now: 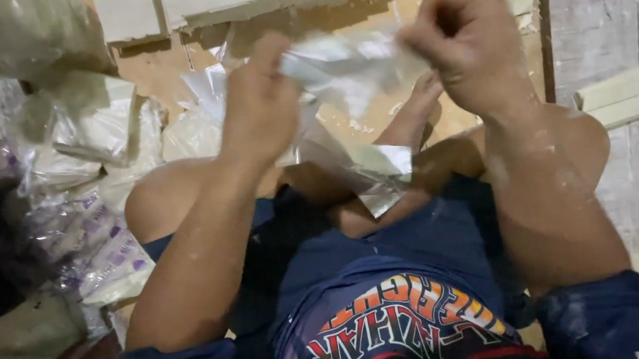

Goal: The person, while sitting on the floor, takes stacks of white rectangular food items and places them into clear plastic bags by hand.

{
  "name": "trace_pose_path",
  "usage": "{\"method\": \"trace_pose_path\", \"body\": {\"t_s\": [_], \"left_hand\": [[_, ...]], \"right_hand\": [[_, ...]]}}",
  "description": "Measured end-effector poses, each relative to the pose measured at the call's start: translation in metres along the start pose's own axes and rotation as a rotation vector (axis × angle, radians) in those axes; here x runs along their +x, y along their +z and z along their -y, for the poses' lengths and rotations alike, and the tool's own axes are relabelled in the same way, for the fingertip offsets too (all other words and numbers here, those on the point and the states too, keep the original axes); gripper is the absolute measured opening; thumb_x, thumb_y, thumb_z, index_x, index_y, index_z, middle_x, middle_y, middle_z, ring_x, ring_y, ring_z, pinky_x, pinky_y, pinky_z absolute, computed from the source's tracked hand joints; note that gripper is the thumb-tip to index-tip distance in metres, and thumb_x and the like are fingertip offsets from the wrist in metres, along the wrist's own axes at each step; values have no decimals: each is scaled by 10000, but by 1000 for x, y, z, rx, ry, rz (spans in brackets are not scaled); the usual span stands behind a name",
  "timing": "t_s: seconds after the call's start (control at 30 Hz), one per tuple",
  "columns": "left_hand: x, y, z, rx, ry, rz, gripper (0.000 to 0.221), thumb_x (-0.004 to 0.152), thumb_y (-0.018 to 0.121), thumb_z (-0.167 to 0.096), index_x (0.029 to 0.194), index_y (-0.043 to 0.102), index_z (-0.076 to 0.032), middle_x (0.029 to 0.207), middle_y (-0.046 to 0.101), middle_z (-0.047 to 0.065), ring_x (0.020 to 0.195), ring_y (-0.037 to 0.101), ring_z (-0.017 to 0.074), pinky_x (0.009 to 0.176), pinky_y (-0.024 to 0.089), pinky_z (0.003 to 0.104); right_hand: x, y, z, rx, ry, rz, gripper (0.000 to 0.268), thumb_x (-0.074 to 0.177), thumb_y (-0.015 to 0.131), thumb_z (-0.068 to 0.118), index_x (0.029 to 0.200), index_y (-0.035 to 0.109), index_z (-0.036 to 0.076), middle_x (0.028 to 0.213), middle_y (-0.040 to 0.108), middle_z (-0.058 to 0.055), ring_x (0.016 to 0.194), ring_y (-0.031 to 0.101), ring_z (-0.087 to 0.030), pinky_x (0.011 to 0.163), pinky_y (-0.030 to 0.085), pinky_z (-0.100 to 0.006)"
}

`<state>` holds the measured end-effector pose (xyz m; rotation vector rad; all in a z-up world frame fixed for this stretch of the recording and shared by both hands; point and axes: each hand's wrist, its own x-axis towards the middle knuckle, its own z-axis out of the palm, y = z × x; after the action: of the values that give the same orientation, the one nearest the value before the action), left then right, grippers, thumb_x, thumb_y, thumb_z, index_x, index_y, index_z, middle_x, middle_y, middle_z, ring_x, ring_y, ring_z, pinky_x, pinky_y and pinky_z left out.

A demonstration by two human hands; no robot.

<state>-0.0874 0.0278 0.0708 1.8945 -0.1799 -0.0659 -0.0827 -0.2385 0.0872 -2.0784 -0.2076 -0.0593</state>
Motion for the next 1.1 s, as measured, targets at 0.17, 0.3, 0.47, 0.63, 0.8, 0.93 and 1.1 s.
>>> {"method": "trace_pose_path", "body": {"t_s": [0.17,0.3,0.47,0.63,0.8,0.93,1.1], "left_hand": [[6,-29,-25,-885,-90,-191,88,989,619,-101,1047,646,-41,945,674,62,809,662,140,759,622,299],[0,-40,-58,-1063,-20,-286,222,987,647,-129,1031,659,89,958,701,167,822,724,283,793,659,424],[-3,-52,-74,-1109,146,-311,215,1052,592,-132,1108,648,68,1013,719,159,868,726,266,859,653,408],[-8,-54,-71,-1148,150,-354,266,1061,588,-135,1138,630,116,1008,726,157,842,719,257,830,627,383],[-8,-33,-43,-1179,192,-317,181,1053,609,-109,1054,674,60,957,744,136,822,736,211,846,652,372],[-19,-26,-5,-1026,7,-258,231,1060,592,-190,1089,681,21,1018,763,192,857,778,312,713,679,339],[-35,-30,31,-3,124,-648,508,954,833,-141,1361,530,-107,1319,578,60,1168,560,173,911,441,287]], "right_hand": [[-46,68,-30,522,117,-287,398,1080,326,393,1157,535,63,1024,581,-74,957,592,-181,957,511,-348],[-76,148,-52,-169,93,119,580,852,721,223,1381,536,75,1351,557,-160,1202,585,-396,1013,486,-454],[-20,142,-48,-477,452,250,494,911,634,159,1361,474,32,1375,484,-246,1177,522,-466,1045,391,-575],[-33,118,-15,-258,728,40,980,722,527,778,1494,538,176,1532,-232,-476,1474,-136,-625,1170,-107,-595],[-50,112,-14,1073,-31,191,603,914,424,-129,1501,433,10,1453,472,-108,1221,530,-210,818,422,-181],[-34,101,37,1270,305,-131,439,950,728,2,1367,601,-48,1127,712,-131,988,713,-173,938,596,-245],[-44,98,-19,140,269,-315,662,1122,415,510,512,459,257,480,472,49,530,582,-111,1230,-81,-414]]}}
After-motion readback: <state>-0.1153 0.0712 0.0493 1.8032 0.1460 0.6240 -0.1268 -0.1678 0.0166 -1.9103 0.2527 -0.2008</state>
